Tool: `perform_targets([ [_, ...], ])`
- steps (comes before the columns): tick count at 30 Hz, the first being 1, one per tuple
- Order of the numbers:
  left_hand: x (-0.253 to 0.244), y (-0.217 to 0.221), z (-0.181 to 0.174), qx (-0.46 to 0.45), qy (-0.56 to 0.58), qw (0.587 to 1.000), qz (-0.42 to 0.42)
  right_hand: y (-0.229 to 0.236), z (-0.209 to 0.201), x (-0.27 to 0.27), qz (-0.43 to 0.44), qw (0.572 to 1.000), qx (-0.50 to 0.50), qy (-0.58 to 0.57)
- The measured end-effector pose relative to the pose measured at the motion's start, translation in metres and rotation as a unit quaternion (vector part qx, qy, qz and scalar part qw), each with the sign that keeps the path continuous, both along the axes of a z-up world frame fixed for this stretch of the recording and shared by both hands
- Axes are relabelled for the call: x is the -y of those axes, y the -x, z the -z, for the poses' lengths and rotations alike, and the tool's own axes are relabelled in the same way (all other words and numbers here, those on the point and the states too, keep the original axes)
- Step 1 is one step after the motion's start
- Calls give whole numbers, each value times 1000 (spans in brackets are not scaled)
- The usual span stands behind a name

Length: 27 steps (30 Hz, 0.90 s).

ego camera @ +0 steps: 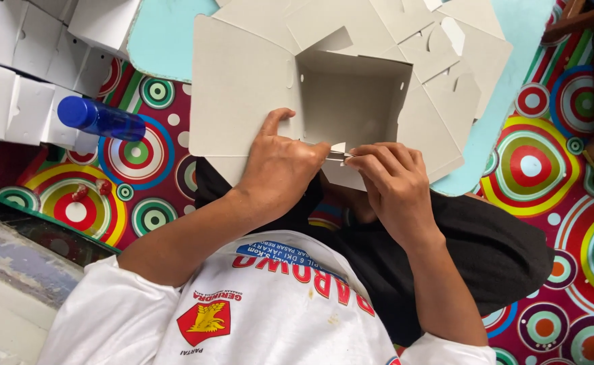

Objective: The person assembles a white cardboard box by folding the flat die-cut piece along its creases and interlocking the tabs. They manipulate the flaps to form the box shape and secure the sides without using any tools.

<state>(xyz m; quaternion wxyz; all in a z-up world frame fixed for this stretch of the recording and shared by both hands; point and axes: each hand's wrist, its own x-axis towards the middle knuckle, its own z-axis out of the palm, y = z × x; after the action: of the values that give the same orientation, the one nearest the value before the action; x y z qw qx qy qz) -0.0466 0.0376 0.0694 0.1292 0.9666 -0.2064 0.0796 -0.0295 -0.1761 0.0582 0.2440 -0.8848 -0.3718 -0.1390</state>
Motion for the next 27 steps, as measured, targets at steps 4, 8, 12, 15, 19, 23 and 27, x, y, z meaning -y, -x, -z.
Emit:
perform_targets([
  [4, 1, 2, -2, -2, -6, 1000, 2, 1, -10, 0, -24, 1000, 0, 18],
  [8, 2, 4, -6, -12, -12, 1000, 7, 0, -8, -1, -16, 998, -24, 52],
  [12, 5, 7, 8, 6, 0, 1000, 4, 5, 1, -7, 17, 994, -16, 108],
  [15, 6, 6, 1, 8, 10, 1000, 2, 8, 5, -12, 35, 996, -16, 78],
  [19, 5, 3, 6, 19, 19, 1000, 1, 6, 4, -21, 40, 999, -26, 20],
  [23, 7, 3, 15, 22, 26, 999, -7, 1, 22, -15, 35, 999, -30, 8],
  [27, 9, 8, -8, 69, 40, 997, -11, -4, 8, -17, 30, 999, 37, 27],
])
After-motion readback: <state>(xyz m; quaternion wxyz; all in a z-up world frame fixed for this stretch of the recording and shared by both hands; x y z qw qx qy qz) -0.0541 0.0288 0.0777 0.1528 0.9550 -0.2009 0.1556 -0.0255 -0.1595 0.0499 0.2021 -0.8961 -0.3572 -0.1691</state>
